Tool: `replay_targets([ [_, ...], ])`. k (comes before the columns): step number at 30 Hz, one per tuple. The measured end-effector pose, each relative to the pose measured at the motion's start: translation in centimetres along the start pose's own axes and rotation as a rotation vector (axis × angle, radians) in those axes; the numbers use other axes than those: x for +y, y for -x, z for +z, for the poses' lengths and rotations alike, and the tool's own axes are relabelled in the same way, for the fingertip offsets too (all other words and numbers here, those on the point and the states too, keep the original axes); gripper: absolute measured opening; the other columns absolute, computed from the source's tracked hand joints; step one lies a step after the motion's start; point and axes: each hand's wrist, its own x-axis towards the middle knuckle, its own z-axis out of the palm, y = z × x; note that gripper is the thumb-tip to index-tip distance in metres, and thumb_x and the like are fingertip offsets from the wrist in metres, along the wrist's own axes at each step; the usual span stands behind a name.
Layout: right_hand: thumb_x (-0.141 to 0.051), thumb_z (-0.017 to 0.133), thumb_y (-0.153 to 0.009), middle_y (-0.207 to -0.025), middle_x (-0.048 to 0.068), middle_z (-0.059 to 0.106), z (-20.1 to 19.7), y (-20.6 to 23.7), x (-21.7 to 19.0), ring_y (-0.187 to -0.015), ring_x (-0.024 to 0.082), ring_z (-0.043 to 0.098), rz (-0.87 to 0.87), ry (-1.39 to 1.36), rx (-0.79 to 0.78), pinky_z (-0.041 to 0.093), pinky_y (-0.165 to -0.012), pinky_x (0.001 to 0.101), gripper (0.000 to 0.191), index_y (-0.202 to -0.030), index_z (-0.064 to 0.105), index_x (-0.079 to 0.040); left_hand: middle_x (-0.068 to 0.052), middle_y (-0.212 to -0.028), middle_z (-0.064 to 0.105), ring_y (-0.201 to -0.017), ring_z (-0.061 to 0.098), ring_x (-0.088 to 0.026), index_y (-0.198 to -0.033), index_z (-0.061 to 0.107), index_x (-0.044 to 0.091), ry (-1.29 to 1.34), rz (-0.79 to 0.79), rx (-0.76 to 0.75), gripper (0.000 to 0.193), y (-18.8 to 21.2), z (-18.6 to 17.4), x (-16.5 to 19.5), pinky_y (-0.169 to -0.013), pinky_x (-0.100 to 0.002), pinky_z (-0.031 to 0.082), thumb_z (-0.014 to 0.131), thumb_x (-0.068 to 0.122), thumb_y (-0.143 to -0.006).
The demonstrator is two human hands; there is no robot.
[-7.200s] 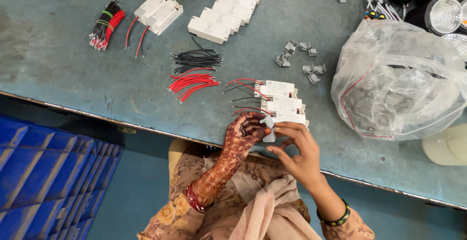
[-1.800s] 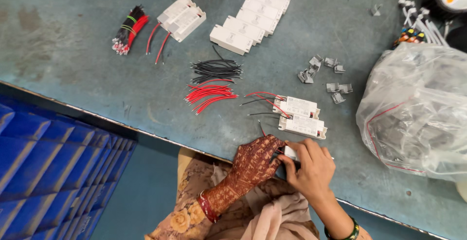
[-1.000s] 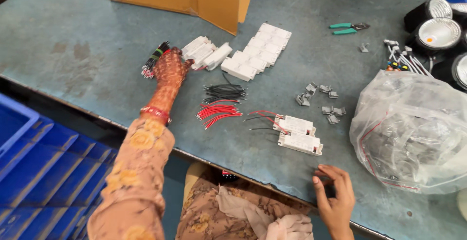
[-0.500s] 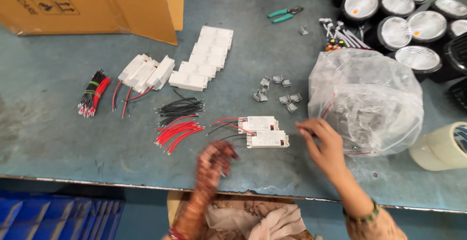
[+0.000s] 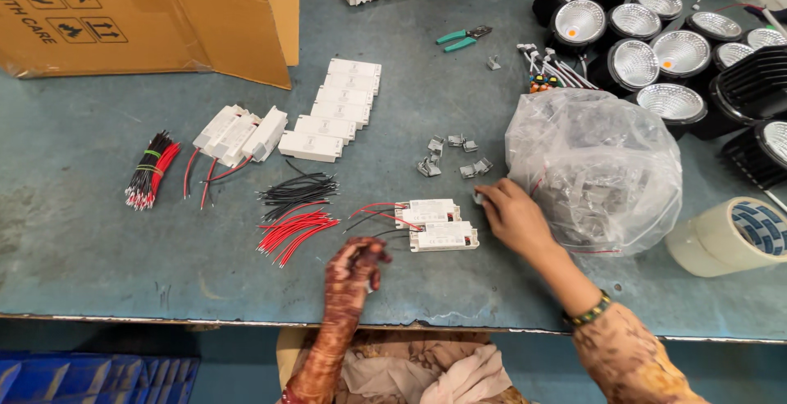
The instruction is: The person uses a screwdriver to fasten red and black wires into the terminal blocks of white LED driver modules, then snaps small terminal connectors onto the modules and stacks the finished drivers on the workbench.
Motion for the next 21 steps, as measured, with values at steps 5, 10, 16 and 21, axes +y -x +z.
replay_targets([
  [5, -0.007, 0.051, -0.091, -0.096, 0.012, 0.066, -2.0, 1.9, 2.5, -0.091, 0.030, 0.067, 0.195, -0.215, -0.299, 0.052, -0.085, 0.0414, 0.028, -0.103, 0.076, -0.010, -0.012, -0.124, 0.065, -0.091, 0.071, -0.028, -0.122, 0.068, 0.012, -0.898, 0.756, -0.149, 0.047, -0.3, 4.4, 1.5, -0.070, -0.040, 0.057, 0.080, 0.035, -0.083],
  [10, -0.010, 0.052, -0.092, -0.105, 0.014, 0.064, -2.2, 2.8, 2.2, -0.098, 0.035, 0.065, 0.029, -0.060, -0.199, 0.051, -0.086, 0.0442, 0.023, -0.104, 0.073, -0.009, -0.009, -0.139, 0.055, -0.101, 0.071, -0.027, -0.133, 0.062, 0.012, -1.069, 0.541, -0.274, 0.061, -2.8, 6.1, 1.4, -0.078, -0.042, 0.059, 0.080, 0.034, -0.078],
  [16, -0.034, 0.064, -0.094, -0.109, 0.012, 0.062, -3.5, 4.5, -2.0, -0.092, 0.035, 0.066, 0.292, 0.191, -0.003, 0.054, -0.073, 0.0465, 0.030, -0.116, 0.071, -0.013, -0.018, -0.156, 0.038, -0.107, 0.067, -0.036, -0.151, 0.041, 0.008, -1.218, 0.383, -0.358, 0.112, -4.1, 5.8, 3.4, -0.075, -0.047, 0.058, 0.086, 0.058, -0.062],
  [21, -0.043, 0.073, -0.085, -0.108, 0.013, 0.062, -3.1, 5.4, -3.6, -0.092, 0.034, 0.066, 0.326, 0.199, 0.024, 0.054, -0.070, 0.0460, 0.045, -0.116, 0.069, -0.010, -0.024, -0.152, 0.035, -0.114, 0.064, -0.040, -0.147, 0.031, -0.004, -1.339, 0.335, -0.481, 0.141, -7.7, 7.3, 4.9, -0.085, -0.049, 0.057, 0.091, 0.072, -0.044],
])
